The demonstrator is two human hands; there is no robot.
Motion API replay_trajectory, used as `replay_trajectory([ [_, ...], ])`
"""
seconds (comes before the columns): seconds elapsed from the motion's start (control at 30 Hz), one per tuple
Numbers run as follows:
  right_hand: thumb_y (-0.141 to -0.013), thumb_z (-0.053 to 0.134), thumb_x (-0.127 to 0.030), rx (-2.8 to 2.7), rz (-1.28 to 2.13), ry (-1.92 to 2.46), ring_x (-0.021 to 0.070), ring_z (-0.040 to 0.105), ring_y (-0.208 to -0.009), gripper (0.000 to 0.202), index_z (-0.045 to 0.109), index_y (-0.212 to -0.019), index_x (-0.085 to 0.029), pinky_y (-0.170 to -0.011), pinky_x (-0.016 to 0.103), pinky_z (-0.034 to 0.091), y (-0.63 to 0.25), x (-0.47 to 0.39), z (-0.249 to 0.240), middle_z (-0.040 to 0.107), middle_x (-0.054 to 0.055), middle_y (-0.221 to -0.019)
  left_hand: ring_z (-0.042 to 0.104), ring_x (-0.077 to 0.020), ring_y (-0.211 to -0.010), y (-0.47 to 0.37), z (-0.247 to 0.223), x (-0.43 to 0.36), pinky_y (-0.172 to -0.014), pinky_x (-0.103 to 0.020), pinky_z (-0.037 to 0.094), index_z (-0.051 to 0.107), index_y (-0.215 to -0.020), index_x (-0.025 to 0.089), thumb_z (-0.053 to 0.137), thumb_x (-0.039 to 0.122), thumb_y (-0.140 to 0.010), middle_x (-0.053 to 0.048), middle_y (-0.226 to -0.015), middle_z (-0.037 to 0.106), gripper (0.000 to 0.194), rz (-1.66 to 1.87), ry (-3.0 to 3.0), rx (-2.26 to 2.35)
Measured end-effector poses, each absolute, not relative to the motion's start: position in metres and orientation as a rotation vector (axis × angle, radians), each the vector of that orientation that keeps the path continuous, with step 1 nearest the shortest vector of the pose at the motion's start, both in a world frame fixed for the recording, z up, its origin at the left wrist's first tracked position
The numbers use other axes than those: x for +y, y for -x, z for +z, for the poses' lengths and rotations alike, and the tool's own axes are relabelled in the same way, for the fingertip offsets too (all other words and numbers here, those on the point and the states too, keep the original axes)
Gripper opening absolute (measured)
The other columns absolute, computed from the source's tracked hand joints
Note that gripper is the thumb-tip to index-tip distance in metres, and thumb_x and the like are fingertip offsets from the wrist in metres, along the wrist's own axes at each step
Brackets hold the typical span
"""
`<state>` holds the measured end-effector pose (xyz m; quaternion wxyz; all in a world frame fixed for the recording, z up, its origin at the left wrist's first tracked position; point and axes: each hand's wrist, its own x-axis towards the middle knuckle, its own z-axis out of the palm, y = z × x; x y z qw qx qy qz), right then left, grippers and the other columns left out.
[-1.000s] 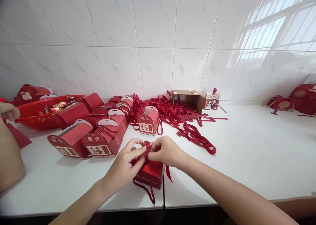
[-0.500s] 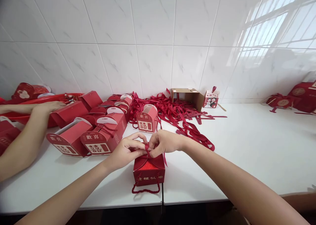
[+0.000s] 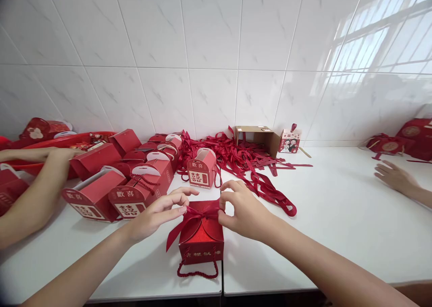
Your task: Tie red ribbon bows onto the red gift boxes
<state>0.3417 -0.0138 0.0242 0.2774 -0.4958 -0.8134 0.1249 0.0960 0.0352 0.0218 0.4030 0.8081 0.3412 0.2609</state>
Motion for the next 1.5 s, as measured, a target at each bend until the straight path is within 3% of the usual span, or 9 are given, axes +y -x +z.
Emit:
replay_trajectory([
  [0.23, -0.072, 0.057, -0.012, -2.231, 0.125, 1.389, 0.0292, 0.05, -0.108, 0.011, 0.052, -0.065, -0.02, -0.088, 0.047, 0.043, -0.345, -0.023, 0.014, 0.056, 0.011, -0.112, 0.043, -0.0252, -0.118, -0.092, 0.018, 0.034, -0.099, -0.044, 0.035, 0.056, -0.069, 0.022, 0.047, 0.036, -0.087, -0.005, -0.121, 0.056, 0.025, 0.586, -2.28, 0.926],
  [0.57, -0.069, 0.057, -0.01, -2.209, 0.296, 1.427, 0.0293, 0.051, -0.113, 0.015, 0.052, -0.06, -0.02, -0.093, 0.047, 0.041, -0.347, -0.033, 0.01, 0.057, 0.007, -0.12, 0.032, -0.0352, -0.127, -0.079, 0.005, 0.03, -0.097, -0.054, 0.019, 0.059, -0.072, 0.023, 0.051, 0.036, -0.087, -0.004, -0.12, 0.061, 0.021, 0.649, -2.873, 1.141],
  [0.77, -0.073, 0.057, -0.013, -2.211, 0.532, 1.361, 0.0262, 0.051, -0.114, 0.017, 0.048, -0.061, -0.02, -0.095, 0.043, 0.041, -0.351, -0.032, 0.014, 0.055, 0.006, -0.123, 0.035, -0.0333, -0.127, -0.079, -0.009, 0.027, -0.1, -0.053, 0.023, 0.058, -0.077, 0.022, 0.052, 0.033, -0.086, -0.005, -0.117, 0.063, 0.016, 0.756, -2.715, 1.159],
  [0.9, -0.082, 0.06, -0.031, -2.167, 0.956, 1.121, 0.0227, 0.047, -0.121, 0.016, 0.053, -0.093, -0.023, -0.1, 0.038, 0.041, -0.358, -0.027, 0.012, 0.045, 0.008, -0.134, 0.044, -0.0231, -0.125, -0.076, -0.021, 0.016, -0.101, -0.038, 0.037, 0.054, -0.094, 0.022, 0.048, 0.032, -0.089, -0.009, -0.132, 0.051, 0.012, 0.767, -2.322, 0.975],
  [1.0, -0.062, 0.079, -0.039, -2.213, 1.018, 1.128, 0.0297, 0.023, -0.138, 0.085, 0.034, -0.133, -0.025, -0.11, 0.043, 0.029, -0.357, -0.023, 0.004, 0.02, 0.011, -0.15, 0.047, -0.0213, -0.124, -0.074, -0.029, 0.004, -0.101, -0.034, 0.04, 0.053, -0.1, 0.022, 0.049, 0.029, -0.089, -0.011, -0.134, 0.048, 0.014, 0.817, -2.193, 0.917],
  [1.07, -0.057, 0.081, -0.038, -2.28, 1.03, 1.155, 0.0311, 0.024, -0.137, 0.106, 0.02, -0.143, -0.026, -0.111, 0.044, 0.026, -0.354, -0.022, -0.003, 0.021, 0.012, -0.15, 0.047, -0.0221, -0.125, -0.073, -0.032, -0.003, -0.103, -0.034, 0.04, 0.055, -0.098, 0.022, 0.05, 0.028, -0.088, -0.01, -0.134, 0.048, 0.012, 0.83, -2.19, 0.919],
  [1.17, -0.057, 0.081, -0.034, -2.307, 1.011, 1.165, 0.0308, 0.036, -0.131, 0.108, 0.019, -0.145, -0.027, -0.108, 0.044, 0.032, -0.353, -0.022, -0.007, 0.033, 0.012, -0.145, 0.047, -0.0222, -0.125, -0.069, -0.034, -0.009, -0.102, -0.034, 0.043, 0.05, -0.116, 0.026, 0.05, 0.028, -0.089, -0.009, -0.138, 0.044, 0.027, 0.847, -2.165, 0.923],
  [1.3, -0.055, 0.082, -0.033, -2.202, 0.977, 1.285, 0.0332, 0.034, -0.133, 0.108, 0.023, -0.145, -0.03, -0.107, 0.046, 0.034, -0.374, -0.023, 0.0, 0.031, 0.01, -0.148, 0.048, -0.0218, -0.124, -0.058, -0.048, -0.01, -0.098, -0.033, 0.047, 0.025, -0.139, 0.033, 0.046, 0.028, -0.091, -0.008, -0.143, 0.04, 0.053, 0.889, -2.138, 1.038],
  [1.5, -0.07, 0.073, -0.043, -1.723, 0.841, 1.483, 0.0281, 0.05, -0.121, 0.082, 0.031, -0.139, -0.03, -0.098, 0.04, 0.045, -0.453, -0.001, 0.01, 0.046, 0.01, -0.138, 0.049, -0.0235, -0.125, -0.04, -0.092, -0.005, -0.102, -0.035, 0.044, 0.045, -0.132, 0.035, 0.05, 0.031, -0.088, -0.004, -0.137, 0.05, 0.045, 0.698, -2.26, 1.159],
])
